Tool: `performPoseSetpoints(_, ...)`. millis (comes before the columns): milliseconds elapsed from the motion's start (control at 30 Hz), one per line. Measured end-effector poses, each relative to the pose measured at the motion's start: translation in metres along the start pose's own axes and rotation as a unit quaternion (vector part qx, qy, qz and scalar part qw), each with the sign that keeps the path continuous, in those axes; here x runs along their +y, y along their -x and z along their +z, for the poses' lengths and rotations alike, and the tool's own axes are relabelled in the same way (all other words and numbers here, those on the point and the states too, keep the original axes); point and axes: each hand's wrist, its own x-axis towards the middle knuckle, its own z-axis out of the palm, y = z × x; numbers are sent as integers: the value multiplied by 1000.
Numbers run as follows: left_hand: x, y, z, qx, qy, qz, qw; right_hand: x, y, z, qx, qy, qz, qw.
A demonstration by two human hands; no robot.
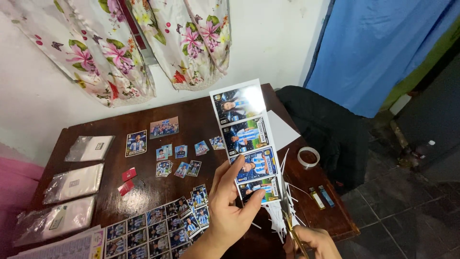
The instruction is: The person is using scissors to cut out individual cards from a printed sheet of collectible player cards.
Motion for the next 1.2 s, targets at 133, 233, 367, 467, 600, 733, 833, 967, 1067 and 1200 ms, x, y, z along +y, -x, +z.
performPoseSetpoints(133,-6,1,-2,-12,50,35,998,-7,2,1,12,16,31,999)
performPoseSetpoints(233,-9,1,-4,-13,45,46,998,-3,1,-1,12,20,18,1000)
performPoseSetpoints(367,-2,-5,-12,4,29,53,998,11,0,0,8,22,-65,998)
performPoseSetpoints(467,-19,5,-13,67,14,-89,994,-4,-7,8,83,-9,-66,994)
performPoseSetpoints(600,-38,16,0,106,201,-52,972,-77,-54,23,165,-94,-45,981)
performPoseSetpoints(733,-5,5,-16,148,156,-73,974,-87,-84,30,177,-177,-3,968)
performPoseSetpoints(833,-15,17,-38,161,168,-117,966,-89,-98,37,177,-171,-14,969)
performPoseSetpoints(967,-31,41,-56,139,141,-137,971,-81,-103,58,151,-251,-77,953)
performPoseSetpoints(1067,-14,34,-68,128,98,-155,975,-59,-98,70,154,-190,-51,968)
performPoseSetpoints(1200,18,6,-118,-9,-124,-45,991,-71,-107,58,77,-162,-82,980)
